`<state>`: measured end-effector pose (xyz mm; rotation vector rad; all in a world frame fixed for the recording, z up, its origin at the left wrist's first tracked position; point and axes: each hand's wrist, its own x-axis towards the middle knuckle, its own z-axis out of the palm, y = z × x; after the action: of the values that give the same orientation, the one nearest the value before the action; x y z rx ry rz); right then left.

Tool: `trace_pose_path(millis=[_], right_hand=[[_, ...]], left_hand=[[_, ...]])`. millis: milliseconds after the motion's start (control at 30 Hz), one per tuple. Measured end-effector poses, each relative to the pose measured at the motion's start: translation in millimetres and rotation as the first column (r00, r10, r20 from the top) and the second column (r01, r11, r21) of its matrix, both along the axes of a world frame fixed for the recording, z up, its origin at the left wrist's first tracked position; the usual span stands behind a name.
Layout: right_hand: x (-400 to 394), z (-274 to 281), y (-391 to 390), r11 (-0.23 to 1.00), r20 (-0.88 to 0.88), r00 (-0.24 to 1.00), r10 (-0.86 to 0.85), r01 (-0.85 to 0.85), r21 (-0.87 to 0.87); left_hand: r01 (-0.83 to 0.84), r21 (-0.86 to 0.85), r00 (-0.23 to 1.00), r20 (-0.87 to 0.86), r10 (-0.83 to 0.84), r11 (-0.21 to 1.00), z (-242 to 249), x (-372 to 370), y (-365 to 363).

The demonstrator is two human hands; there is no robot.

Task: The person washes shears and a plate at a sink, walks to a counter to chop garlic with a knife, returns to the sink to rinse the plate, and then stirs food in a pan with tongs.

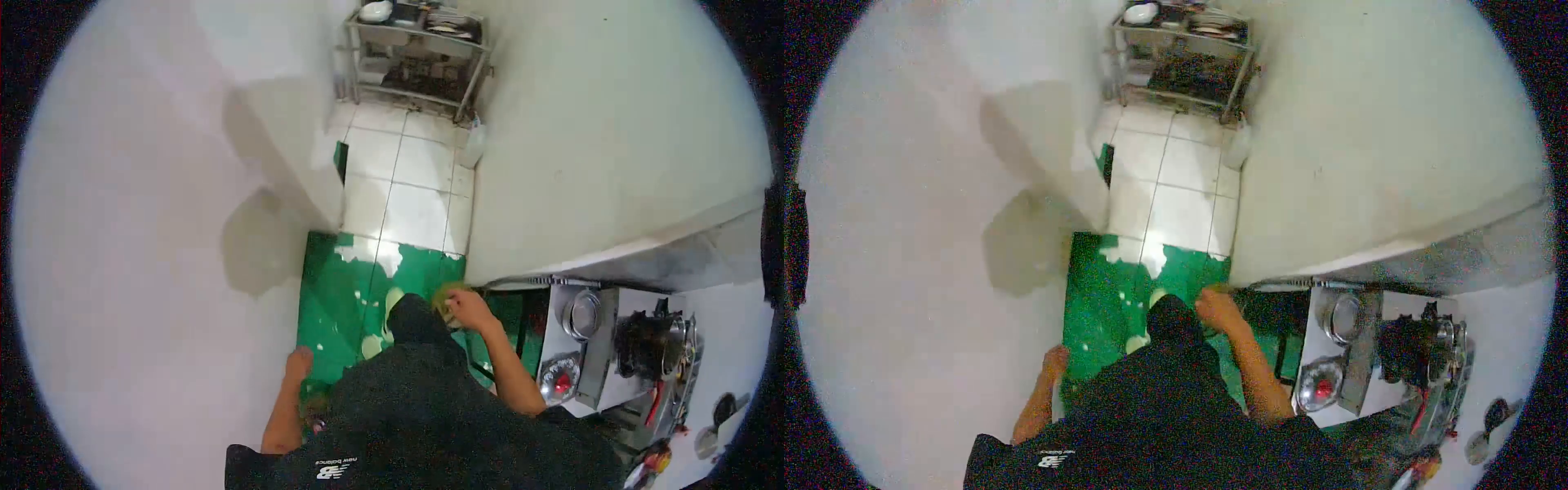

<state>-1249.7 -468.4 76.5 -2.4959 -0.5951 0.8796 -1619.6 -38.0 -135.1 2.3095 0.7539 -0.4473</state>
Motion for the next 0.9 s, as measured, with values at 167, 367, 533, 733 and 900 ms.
trace_pose_path(millis=[167,367,533,733,900], right_hand=[[150.1,-58.5,22.0,0.970,-0.031,0.971,-0.237,0.235,-0.057],[405.2,-26.2,98.4,0.967,0.181,0.956,-0.232,0.207,0.151],[618.6,95.1,185.4,0.957,0.181,0.966,-0.185,0.136,0.256],[820.5,106.2,223.5,0.928,0.441,0.854,-0.275,0.115,0.355],[962.8,120.5,229.4,0.713,0.124,0.846,-0.519,0.349,0.608]], left_hand=[[0.117,0.080,0.981,0.145,-0.128,0.990,44.0,295.1,82.9],[0.329,-0.025,0.939,-0.094,-0.330,0.944,37.7,479.7,118.1],[-0.113,-0.556,0.962,0.147,0.231,0.823,51.2,665.1,130.8],[-0.066,-0.557,0.941,0.242,0.238,0.828,100.4,1008.9,152.9],[0.052,-0.783,0.925,0.271,0.265,0.620,171.2,1268.2,121.2]])
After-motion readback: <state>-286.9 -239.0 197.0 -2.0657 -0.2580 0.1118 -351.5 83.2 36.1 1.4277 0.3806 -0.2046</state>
